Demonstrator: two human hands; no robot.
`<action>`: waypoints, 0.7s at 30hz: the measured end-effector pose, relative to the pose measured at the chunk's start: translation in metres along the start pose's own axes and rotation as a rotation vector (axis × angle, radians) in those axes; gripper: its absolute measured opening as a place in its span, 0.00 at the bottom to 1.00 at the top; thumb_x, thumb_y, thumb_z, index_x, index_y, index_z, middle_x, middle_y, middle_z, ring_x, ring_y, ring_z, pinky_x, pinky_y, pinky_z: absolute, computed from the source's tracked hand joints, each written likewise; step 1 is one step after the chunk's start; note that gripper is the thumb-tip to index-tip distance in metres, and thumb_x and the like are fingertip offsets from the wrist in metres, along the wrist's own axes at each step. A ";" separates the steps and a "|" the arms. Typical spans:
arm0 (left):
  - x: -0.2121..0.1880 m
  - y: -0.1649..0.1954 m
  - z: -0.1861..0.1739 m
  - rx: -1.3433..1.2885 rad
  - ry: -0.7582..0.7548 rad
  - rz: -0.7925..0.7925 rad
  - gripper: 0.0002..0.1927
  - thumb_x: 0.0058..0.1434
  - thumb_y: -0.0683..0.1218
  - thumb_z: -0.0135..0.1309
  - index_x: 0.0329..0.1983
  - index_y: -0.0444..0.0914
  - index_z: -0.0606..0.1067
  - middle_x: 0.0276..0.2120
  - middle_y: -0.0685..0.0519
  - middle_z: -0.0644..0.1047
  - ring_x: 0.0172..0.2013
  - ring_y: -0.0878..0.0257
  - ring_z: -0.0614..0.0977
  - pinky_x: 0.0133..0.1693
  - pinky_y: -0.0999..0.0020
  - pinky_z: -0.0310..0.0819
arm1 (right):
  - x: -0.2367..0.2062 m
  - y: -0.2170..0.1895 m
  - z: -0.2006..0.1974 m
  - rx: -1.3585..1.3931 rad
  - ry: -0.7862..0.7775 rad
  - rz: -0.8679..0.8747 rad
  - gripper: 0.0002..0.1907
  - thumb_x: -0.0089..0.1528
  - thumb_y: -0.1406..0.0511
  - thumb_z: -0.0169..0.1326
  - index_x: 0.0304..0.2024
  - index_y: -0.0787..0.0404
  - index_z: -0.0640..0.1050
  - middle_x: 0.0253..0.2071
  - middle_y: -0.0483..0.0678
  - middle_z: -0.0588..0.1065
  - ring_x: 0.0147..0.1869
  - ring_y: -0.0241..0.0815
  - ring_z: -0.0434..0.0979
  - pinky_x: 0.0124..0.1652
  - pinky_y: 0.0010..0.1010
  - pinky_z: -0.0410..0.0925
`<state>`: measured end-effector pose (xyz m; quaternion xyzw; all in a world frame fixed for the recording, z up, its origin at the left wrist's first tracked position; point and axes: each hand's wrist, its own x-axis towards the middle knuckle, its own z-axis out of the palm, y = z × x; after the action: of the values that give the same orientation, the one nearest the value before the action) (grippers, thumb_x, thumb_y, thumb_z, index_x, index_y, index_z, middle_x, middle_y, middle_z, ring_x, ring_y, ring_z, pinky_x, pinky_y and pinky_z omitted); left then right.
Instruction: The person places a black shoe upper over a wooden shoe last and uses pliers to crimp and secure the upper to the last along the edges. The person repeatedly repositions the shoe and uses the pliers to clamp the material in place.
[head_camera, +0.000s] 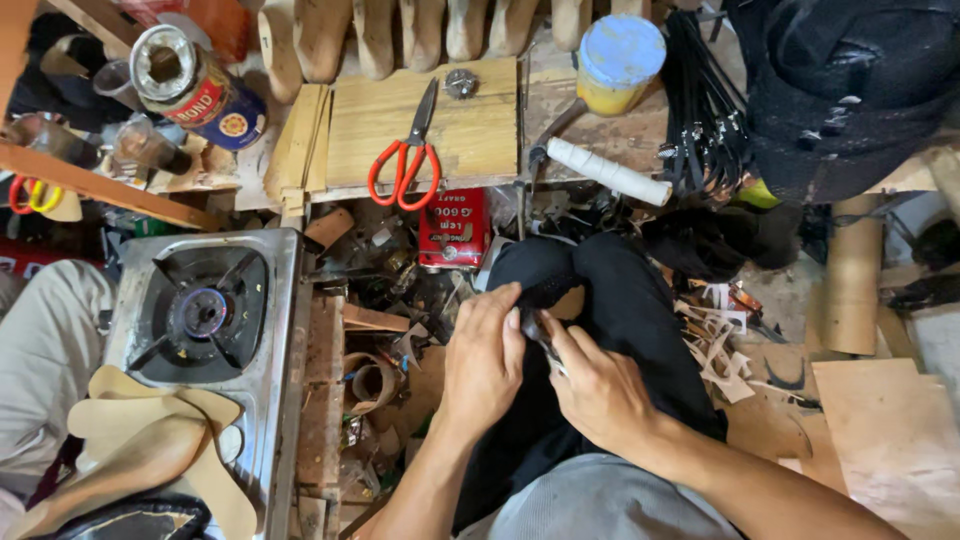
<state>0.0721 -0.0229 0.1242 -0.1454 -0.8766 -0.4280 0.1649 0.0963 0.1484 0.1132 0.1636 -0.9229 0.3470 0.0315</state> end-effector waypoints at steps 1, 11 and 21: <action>-0.001 0.000 0.000 0.014 0.004 0.038 0.15 0.68 0.40 0.48 0.56 0.30 0.74 0.52 0.39 0.78 0.53 0.42 0.78 0.56 0.53 0.72 | -0.001 0.002 -0.005 0.047 -0.072 0.021 0.29 0.60 0.67 0.53 0.64 0.64 0.68 0.39 0.57 0.76 0.32 0.61 0.80 0.31 0.47 0.73; 0.001 -0.017 -0.006 -0.079 -0.044 -0.124 0.16 0.73 0.45 0.46 0.57 0.32 0.76 0.51 0.40 0.80 0.51 0.43 0.80 0.55 0.55 0.73 | -0.030 0.010 0.031 0.126 -0.279 0.162 0.24 0.61 0.63 0.53 0.60 0.61 0.72 0.38 0.56 0.77 0.37 0.60 0.80 0.35 0.47 0.72; -0.009 0.001 0.004 -0.027 -0.021 0.041 0.17 0.69 0.40 0.49 0.60 0.30 0.73 0.54 0.39 0.78 0.55 0.42 0.78 0.58 0.54 0.72 | -0.011 0.022 -0.019 0.341 -0.366 0.266 0.07 0.61 0.67 0.49 0.40 0.65 0.74 0.30 0.53 0.77 0.35 0.54 0.80 0.40 0.43 0.71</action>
<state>0.0802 -0.0201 0.1187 -0.1702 -0.8694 -0.4345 0.1624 0.0982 0.1795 0.1117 0.1039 -0.8550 0.4630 -0.2093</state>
